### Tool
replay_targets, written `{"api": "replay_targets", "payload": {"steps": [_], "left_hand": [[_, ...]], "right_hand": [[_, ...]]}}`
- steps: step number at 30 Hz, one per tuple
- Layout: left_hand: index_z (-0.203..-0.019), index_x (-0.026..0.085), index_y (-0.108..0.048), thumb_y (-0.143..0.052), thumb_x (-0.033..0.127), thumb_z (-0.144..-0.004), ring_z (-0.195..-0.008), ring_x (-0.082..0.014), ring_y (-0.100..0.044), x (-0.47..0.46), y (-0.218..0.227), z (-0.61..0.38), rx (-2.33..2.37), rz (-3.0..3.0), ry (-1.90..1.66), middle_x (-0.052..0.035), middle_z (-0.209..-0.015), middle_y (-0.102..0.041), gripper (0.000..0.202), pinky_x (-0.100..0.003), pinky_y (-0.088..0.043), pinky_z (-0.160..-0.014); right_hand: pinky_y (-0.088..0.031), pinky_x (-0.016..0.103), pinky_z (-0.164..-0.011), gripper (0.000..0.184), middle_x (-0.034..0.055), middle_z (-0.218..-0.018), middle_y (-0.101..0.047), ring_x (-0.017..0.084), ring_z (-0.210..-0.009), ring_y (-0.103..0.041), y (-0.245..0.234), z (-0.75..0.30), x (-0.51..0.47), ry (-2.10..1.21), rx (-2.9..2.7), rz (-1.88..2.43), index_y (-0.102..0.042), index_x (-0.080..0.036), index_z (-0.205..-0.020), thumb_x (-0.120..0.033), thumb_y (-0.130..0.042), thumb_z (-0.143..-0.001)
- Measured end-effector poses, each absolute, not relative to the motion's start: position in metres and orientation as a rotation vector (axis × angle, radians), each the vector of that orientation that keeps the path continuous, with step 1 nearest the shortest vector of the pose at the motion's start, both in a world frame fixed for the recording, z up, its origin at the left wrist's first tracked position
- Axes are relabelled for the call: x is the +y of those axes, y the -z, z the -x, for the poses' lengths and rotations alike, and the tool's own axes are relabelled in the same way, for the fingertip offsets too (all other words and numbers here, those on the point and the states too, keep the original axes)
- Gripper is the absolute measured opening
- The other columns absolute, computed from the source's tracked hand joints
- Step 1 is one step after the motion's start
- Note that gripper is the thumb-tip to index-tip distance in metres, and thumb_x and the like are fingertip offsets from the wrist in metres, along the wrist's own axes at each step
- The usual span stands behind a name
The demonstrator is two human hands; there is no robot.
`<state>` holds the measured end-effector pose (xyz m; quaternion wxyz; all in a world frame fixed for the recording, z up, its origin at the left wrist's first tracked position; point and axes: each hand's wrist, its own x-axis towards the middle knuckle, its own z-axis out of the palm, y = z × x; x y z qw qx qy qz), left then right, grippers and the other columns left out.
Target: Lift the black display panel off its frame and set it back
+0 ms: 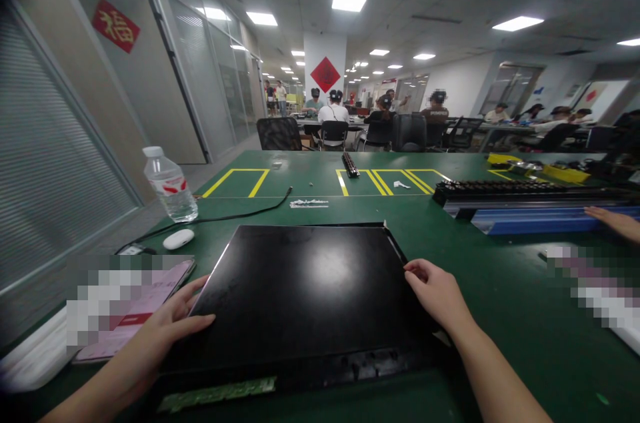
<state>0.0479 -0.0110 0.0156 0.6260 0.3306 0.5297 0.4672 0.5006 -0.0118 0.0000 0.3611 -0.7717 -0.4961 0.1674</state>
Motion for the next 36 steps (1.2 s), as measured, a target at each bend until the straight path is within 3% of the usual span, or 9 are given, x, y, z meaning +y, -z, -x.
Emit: {"api": "replay_targets", "payload": {"steps": [9, 16, 23, 29, 36], "left_hand": [[-0.152, 0.024, -0.052, -0.099, 0.023, -0.058, -0.095, -0.0393, -0.083, -0.007, -0.007, -0.043, 1.195, -0.758, -1.051, -0.0123, -0.116, -0.085, 0.105, -0.052, -0.064, -0.095], [-0.154, 0.023, -0.048, -0.1, 0.021, -0.056, -0.098, -0.0385, -0.083, -0.009, -0.012, -0.046, 1.15, -0.713, -1.052, -0.0129, -0.122, -0.083, 0.111, -0.05, -0.064, -0.093], [-0.148, 0.022, -0.051, -0.099, 0.026, -0.062, -0.09, -0.0345, -0.084, -0.011, -0.018, -0.047, 1.151, -0.739, -1.051, -0.0107, -0.113, -0.086, 0.098, -0.045, -0.065, -0.087], [-0.133, 0.024, -0.062, -0.093, 0.024, -0.068, -0.088, -0.0322, -0.084, -0.01, -0.017, -0.049, 1.145, -0.704, -1.106, -0.0079, -0.11, -0.086, 0.071, -0.042, -0.066, -0.079], [-0.13, 0.025, -0.064, -0.095, 0.028, -0.064, -0.082, -0.0321, -0.083, -0.008, -0.012, -0.048, 1.129, -0.737, -1.173, -0.0065, -0.101, -0.086, 0.073, -0.04, -0.065, -0.07]], "right_hand": [[-0.055, 0.039, -0.083, 0.033, 0.0052, -0.088, -0.082, 0.029, -0.088, -0.076, 0.001, -0.503, -0.01, -0.452, -1.294, 2.013, -0.077, -0.028, -0.08, -0.054, -0.06, -0.069], [-0.055, 0.039, -0.085, 0.041, 0.0072, -0.093, -0.082, 0.03, -0.093, -0.076, 0.0, -0.503, -0.011, -0.442, -1.293, 2.045, -0.078, -0.027, -0.081, -0.059, -0.058, -0.066], [-0.056, 0.041, -0.087, 0.042, 0.0073, -0.093, -0.083, 0.032, -0.095, -0.076, 0.004, -0.507, -0.009, -0.418, -1.278, 2.063, -0.078, -0.028, -0.083, -0.06, -0.058, -0.064], [-0.057, 0.043, -0.085, 0.042, 0.0073, -0.089, -0.082, 0.034, -0.092, -0.077, 0.007, -0.512, -0.008, -0.375, -1.286, 2.069, -0.079, -0.028, -0.084, -0.061, -0.061, -0.065], [-0.057, 0.045, -0.083, 0.041, 0.008, -0.087, -0.082, 0.034, -0.088, -0.077, 0.008, -0.517, -0.007, -0.381, -1.307, 2.078, -0.078, -0.028, -0.084, -0.061, -0.06, -0.066]]}}
